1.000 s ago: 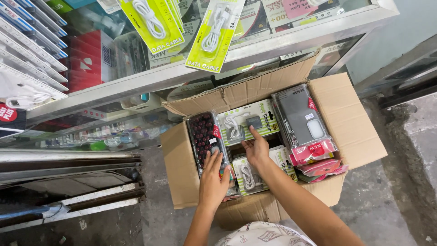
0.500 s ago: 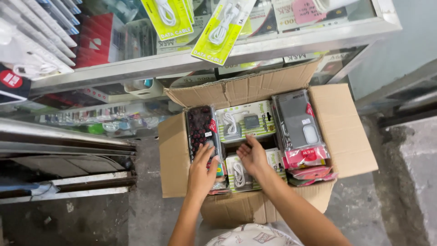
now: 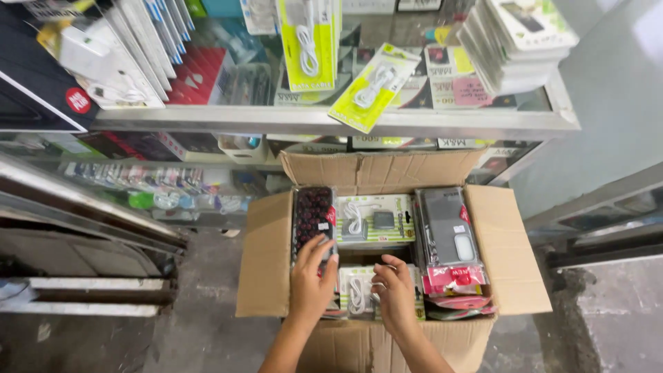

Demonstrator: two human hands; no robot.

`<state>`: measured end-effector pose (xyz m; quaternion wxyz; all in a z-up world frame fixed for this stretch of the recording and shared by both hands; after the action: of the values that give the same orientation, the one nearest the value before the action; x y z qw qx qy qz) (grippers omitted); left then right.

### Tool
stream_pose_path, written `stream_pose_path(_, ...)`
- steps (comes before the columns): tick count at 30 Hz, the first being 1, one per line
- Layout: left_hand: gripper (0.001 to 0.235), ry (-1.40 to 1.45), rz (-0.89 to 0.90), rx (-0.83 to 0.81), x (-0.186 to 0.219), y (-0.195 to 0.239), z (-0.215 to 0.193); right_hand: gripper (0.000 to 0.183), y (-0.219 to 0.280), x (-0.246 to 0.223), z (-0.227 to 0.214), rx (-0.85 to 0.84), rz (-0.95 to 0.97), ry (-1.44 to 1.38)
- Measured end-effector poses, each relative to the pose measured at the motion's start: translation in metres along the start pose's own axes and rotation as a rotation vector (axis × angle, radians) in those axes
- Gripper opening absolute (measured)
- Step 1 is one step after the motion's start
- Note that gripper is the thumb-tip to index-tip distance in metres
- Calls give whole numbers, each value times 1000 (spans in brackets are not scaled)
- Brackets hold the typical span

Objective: The person takes packaged phone chargers out of a cardboard box, opens the clear plastic blister packaging, and arranges the charger heads and cables. They place the packaged chargers onto the glass display shelf among other phone accessories, handling several units one at a time.

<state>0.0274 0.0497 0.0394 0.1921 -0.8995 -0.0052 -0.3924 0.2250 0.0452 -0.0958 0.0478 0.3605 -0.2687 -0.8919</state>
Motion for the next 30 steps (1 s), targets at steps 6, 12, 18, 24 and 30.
stream_pose_path(6,30,139,55,-44,-22,-11,-47,30,17,19,68,-198,-253,95)
stream_pose_path(12,33,196,109,-20,-66,-40,-107,26,34,62,153,-326,-287,300)
stream_pose_path(18,40,250,215,4,-93,-97,-146,24,26,61,272,-461,-389,410)
stream_pose_path(24,33,304,392,102,-87,-194,-187,20,5,16,410,-623,-707,482)
stream_pose_path(30,37,283,397,120,-88,-283,-191,24,-58,-17,488,-479,-841,557)
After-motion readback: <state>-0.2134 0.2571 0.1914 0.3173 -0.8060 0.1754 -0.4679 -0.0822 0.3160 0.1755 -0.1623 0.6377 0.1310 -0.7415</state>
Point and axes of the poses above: each hand's wrist, its own y-axis away from the middle knuckle, its own z-axis out of the palm, x = y × z, the point moved 5 cm from there along -y, towards the middle knuckle, and after that the axes turned 10 degrees about -y, right-handed, at the moved point
